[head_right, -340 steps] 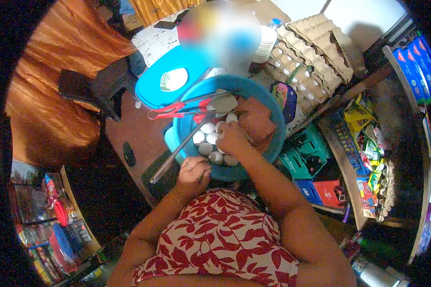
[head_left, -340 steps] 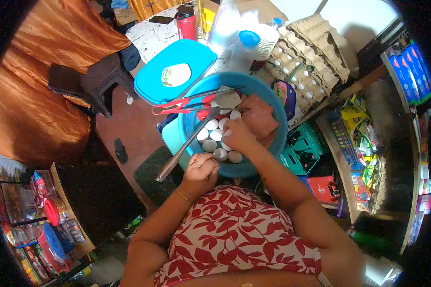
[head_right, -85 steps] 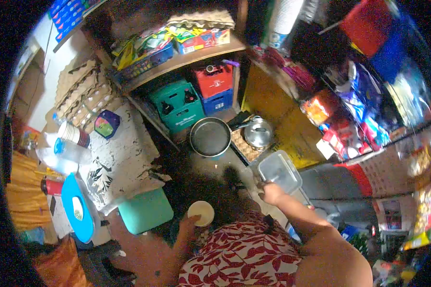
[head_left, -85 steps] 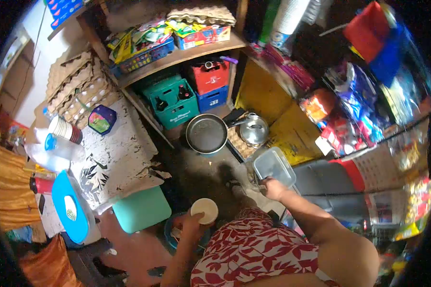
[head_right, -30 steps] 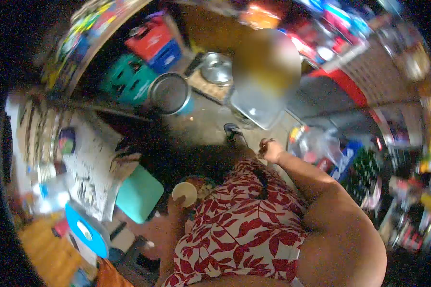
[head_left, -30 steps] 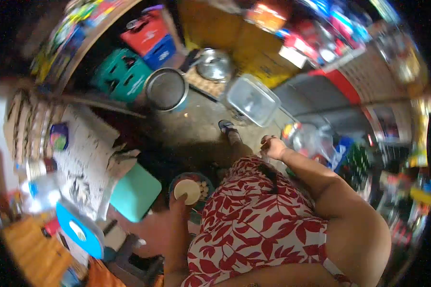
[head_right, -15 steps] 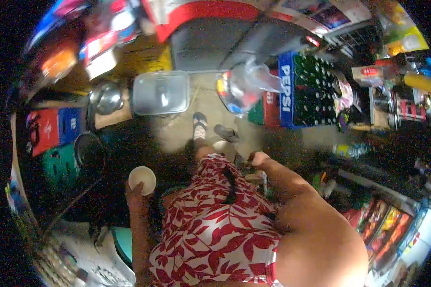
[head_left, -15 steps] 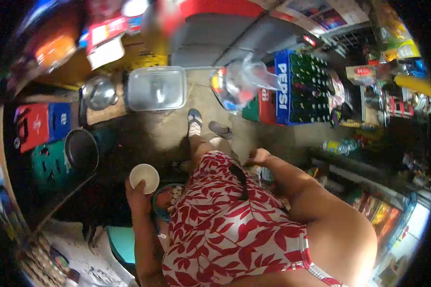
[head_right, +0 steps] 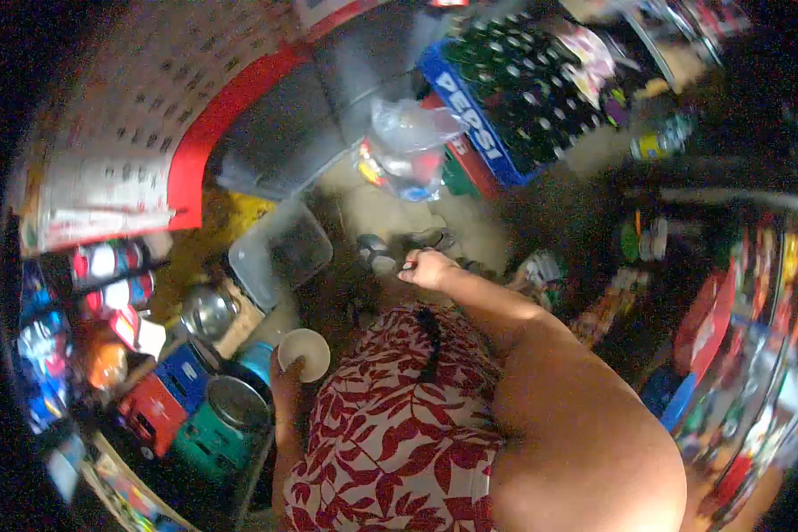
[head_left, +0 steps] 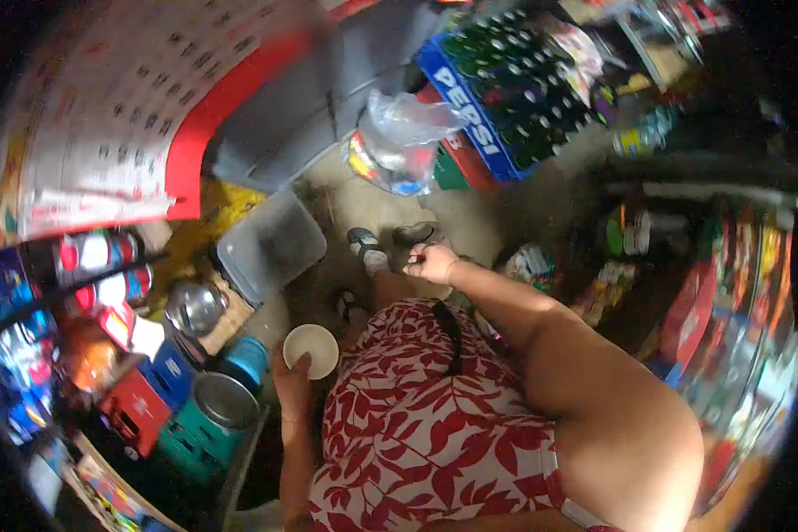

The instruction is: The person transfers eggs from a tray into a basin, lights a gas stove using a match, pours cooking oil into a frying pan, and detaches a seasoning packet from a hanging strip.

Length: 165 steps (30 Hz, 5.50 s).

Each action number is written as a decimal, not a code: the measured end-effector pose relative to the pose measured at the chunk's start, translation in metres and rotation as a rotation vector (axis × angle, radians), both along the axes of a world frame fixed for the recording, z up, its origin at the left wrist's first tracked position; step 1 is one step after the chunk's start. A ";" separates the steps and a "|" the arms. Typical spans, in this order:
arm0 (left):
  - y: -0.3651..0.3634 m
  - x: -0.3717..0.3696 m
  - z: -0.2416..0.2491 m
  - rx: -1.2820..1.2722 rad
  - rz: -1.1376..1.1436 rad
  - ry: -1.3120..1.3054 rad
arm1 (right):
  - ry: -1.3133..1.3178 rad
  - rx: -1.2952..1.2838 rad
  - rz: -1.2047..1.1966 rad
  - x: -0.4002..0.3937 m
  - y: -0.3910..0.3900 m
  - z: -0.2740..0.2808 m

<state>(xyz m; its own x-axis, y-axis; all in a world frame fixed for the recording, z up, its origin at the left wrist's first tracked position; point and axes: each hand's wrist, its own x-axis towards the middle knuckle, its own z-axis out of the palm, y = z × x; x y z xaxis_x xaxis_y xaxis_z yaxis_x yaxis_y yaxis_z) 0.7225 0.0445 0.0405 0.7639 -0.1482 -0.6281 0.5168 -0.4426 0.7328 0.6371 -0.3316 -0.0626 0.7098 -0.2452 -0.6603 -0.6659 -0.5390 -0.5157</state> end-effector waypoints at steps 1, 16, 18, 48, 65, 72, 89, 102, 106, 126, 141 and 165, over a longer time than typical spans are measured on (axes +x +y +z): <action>0.006 0.010 -0.003 0.000 -0.055 -0.007 | -0.007 0.000 -0.055 -0.011 0.005 0.001; -0.038 0.046 0.031 -0.013 -0.494 0.085 | 0.173 -0.095 -0.544 -0.329 0.125 0.002; -0.043 0.052 0.023 -0.002 -0.639 -0.045 | 0.104 -0.076 -0.515 -0.357 0.140 -0.059; -0.500 -0.046 -0.127 0.318 -0.840 0.035 | 0.204 -0.213 -0.719 -0.337 -0.519 -0.158; -0.700 -0.051 -0.166 0.753 -0.977 0.100 | -0.177 -0.370 -1.205 -0.197 -0.874 -0.345; -0.703 -0.048 -0.176 0.834 -0.959 0.119 | -0.187 -0.406 -1.225 -0.189 -0.884 -0.390; -0.685 -0.066 -0.180 0.615 -1.048 0.039 | -0.157 -0.453 -1.022 -0.310 -0.694 -0.270; -0.505 -0.071 -0.128 0.446 -0.808 -0.069 | -0.083 -0.384 -0.712 -0.331 -0.493 -0.142; -0.378 -0.080 -0.123 0.405 -0.728 -0.222 | -0.101 -0.472 -0.538 -0.320 -0.436 -0.120; -0.087 -0.256 -0.106 0.623 0.766 -0.165 | -0.172 -0.210 0.444 -0.187 -0.373 -0.106; 0.083 -0.288 -0.104 0.512 0.815 0.221 | 0.033 -0.299 0.718 -0.041 -0.211 0.011; 0.096 -0.389 -0.147 0.255 1.094 0.286 | -0.359 -0.270 1.187 0.105 0.267 0.097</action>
